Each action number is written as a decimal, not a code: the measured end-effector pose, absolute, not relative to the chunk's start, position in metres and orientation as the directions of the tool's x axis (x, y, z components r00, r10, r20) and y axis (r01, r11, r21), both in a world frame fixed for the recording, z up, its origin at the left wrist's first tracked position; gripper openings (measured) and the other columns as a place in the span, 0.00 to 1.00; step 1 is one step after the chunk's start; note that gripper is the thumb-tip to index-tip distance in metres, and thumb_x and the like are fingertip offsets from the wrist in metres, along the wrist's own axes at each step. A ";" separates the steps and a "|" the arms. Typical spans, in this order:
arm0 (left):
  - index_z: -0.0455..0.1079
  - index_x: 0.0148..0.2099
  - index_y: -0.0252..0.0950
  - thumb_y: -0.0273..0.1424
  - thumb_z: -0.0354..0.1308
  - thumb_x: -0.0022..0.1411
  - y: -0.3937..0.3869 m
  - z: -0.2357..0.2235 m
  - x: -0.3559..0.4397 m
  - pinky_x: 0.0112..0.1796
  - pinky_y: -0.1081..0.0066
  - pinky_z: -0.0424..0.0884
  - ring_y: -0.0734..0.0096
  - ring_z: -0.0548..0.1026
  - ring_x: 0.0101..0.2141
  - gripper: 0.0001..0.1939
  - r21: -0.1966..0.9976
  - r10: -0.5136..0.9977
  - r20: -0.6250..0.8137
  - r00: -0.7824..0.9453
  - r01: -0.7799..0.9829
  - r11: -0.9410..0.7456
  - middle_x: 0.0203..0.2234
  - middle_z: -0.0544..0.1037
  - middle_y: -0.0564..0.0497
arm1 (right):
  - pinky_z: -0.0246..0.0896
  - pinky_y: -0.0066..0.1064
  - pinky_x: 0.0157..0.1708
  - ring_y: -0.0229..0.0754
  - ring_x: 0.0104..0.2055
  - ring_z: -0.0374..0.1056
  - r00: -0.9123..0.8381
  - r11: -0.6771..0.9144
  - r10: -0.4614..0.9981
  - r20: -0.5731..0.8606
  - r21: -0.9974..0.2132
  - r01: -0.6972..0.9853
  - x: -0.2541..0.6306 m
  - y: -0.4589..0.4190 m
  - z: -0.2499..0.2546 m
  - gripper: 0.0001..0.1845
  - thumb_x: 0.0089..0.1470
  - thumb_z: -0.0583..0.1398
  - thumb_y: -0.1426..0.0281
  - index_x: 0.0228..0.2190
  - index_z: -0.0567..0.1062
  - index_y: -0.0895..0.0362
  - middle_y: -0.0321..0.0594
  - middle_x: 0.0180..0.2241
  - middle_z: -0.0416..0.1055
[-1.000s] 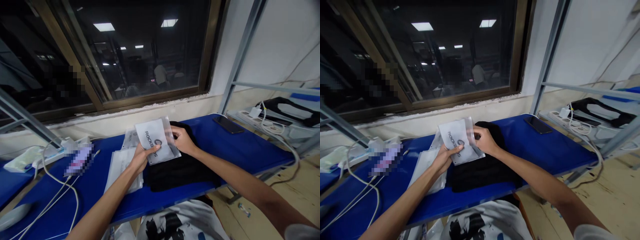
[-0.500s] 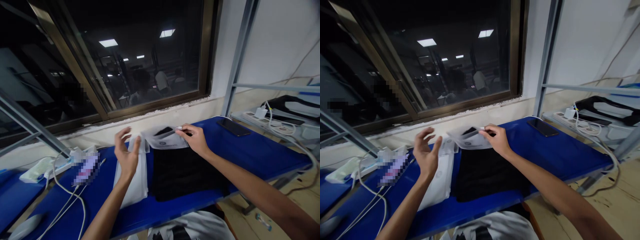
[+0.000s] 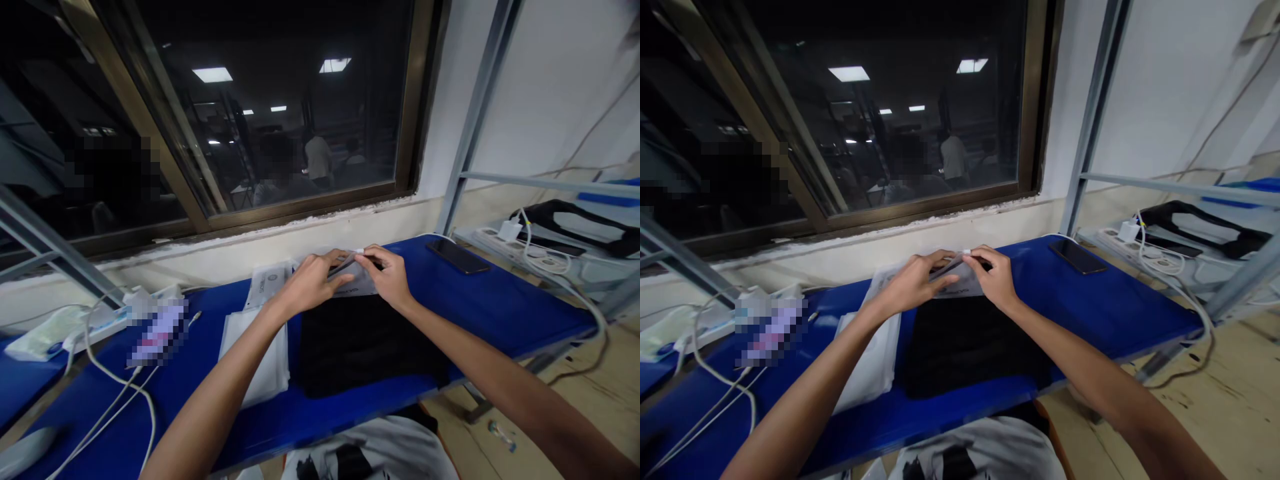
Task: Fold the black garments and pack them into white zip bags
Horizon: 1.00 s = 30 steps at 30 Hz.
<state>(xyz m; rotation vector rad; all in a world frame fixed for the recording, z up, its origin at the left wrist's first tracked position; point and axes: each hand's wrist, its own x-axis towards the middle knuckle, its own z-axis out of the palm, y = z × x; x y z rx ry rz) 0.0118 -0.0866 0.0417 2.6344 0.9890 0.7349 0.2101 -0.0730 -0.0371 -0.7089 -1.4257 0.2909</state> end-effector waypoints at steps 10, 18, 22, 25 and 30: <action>0.75 0.42 0.36 0.30 0.55 0.72 -0.084 0.027 0.027 0.44 0.65 0.71 0.65 0.76 0.40 0.07 0.110 0.342 0.730 0.592 0.391 -0.914 0.36 0.80 0.48 | 0.68 0.32 0.34 0.40 0.31 0.74 0.056 0.846 0.412 0.909 -0.405 0.347 0.194 -0.094 -0.037 0.06 0.59 0.65 0.74 0.31 0.82 0.56 0.39 0.29 0.78; 0.75 0.36 0.36 0.29 0.62 0.66 -0.066 0.049 -0.003 0.42 0.65 0.70 0.62 0.77 0.39 0.04 0.073 0.440 0.723 0.532 0.574 -0.816 0.35 0.81 0.48 | 0.67 0.30 0.31 0.39 0.29 0.73 0.402 0.788 0.370 0.838 -0.512 0.342 0.226 -0.078 -0.024 0.04 0.55 0.69 0.69 0.29 0.82 0.55 0.36 0.28 0.77; 0.75 0.35 0.37 0.30 0.63 0.64 -0.049 0.063 -0.033 0.40 0.68 0.71 0.64 0.78 0.36 0.04 0.235 0.560 0.739 0.375 0.636 -0.735 0.33 0.82 0.50 | 0.67 0.29 0.29 0.39 0.29 0.73 0.562 0.762 0.438 0.701 -0.622 0.182 0.243 -0.060 -0.028 0.12 0.50 0.71 0.62 0.30 0.79 0.57 0.36 0.28 0.76; 0.76 0.35 0.36 0.30 0.62 0.62 -0.041 0.066 -0.041 0.35 0.70 0.70 0.69 0.76 0.30 0.04 0.395 0.632 0.747 0.207 0.626 -0.672 0.30 0.81 0.52 | 0.67 0.26 0.24 0.38 0.26 0.71 0.394 0.670 0.679 0.620 -0.742 0.013 0.234 -0.063 -0.032 0.16 0.53 0.69 0.57 0.33 0.76 0.56 0.35 0.26 0.75; 0.77 0.36 0.36 0.34 0.64 0.59 -0.035 0.064 -0.040 0.35 0.70 0.70 0.70 0.75 0.29 0.07 0.518 0.683 0.706 0.188 0.519 -0.679 0.30 0.81 0.51 | 0.72 0.29 0.19 0.40 0.25 0.73 -0.357 0.372 0.858 0.368 -0.926 -0.061 0.211 -0.079 -0.035 0.22 0.54 0.68 0.53 0.39 0.76 0.58 0.38 0.29 0.75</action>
